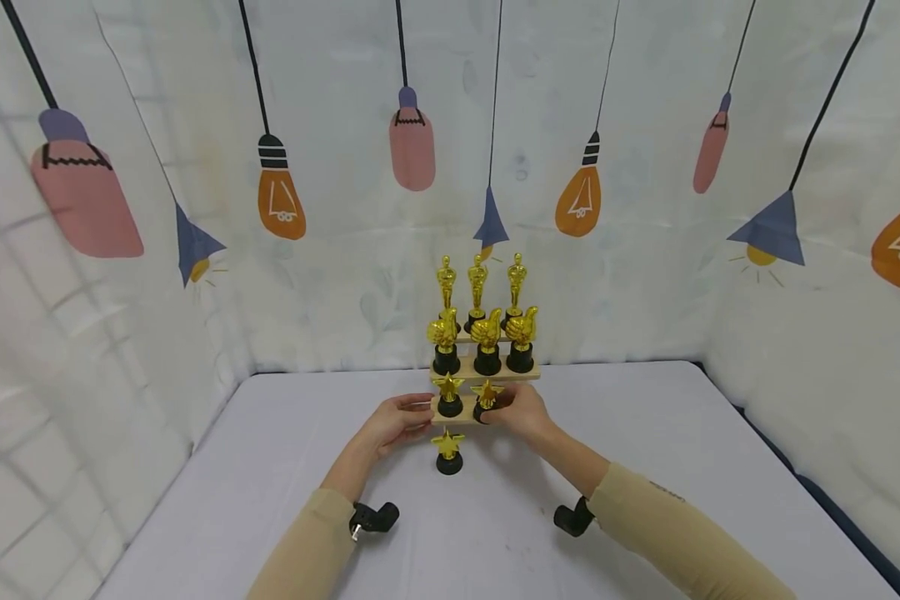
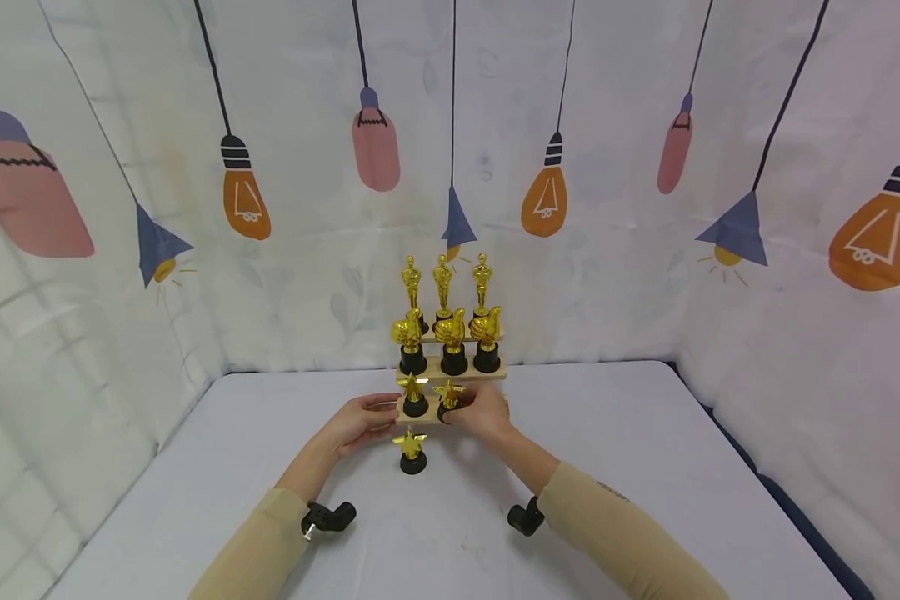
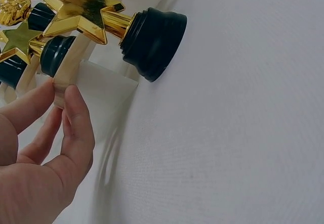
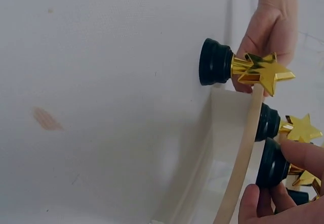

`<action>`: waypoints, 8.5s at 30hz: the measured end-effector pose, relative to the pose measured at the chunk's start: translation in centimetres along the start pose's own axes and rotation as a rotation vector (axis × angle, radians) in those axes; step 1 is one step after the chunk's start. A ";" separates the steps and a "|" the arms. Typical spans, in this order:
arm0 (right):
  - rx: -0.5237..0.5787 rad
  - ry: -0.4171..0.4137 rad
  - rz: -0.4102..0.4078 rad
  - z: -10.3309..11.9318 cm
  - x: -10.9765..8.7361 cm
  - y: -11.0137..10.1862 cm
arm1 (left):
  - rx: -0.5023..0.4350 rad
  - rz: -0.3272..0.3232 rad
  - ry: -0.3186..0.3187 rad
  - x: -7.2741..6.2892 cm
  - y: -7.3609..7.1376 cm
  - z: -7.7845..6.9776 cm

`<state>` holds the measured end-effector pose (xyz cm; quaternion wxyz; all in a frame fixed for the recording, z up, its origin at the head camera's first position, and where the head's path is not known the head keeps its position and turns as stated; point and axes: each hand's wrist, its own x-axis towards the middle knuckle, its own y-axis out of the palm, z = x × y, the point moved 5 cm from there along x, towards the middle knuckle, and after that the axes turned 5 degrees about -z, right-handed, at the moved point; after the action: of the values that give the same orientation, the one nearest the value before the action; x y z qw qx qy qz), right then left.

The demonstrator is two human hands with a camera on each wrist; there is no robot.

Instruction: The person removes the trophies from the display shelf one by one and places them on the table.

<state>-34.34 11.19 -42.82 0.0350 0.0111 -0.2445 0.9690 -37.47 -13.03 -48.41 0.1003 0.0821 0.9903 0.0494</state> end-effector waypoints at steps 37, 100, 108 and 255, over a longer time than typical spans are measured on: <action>0.092 0.012 0.106 -1.3 -3.7 -0.2 | -0.027 0.001 -0.015 0.3 0.1 0.0; -0.033 -0.015 0.128 -4.2 -3.5 2.5 | -0.032 0.003 -0.008 0.4 0.0 0.4; -0.009 -0.023 0.147 -4.2 -3.7 2.0 | -0.036 0.000 -0.018 0.4 0.1 0.3; -0.017 -0.111 0.107 2.2 1.2 4.0 | -0.034 0.034 0.005 0.6 -0.1 0.5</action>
<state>-35.84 6.72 -42.77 -0.0303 0.0513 -0.2545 0.9652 -37.99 -12.93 -49.02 0.0982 0.0970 0.9881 0.0680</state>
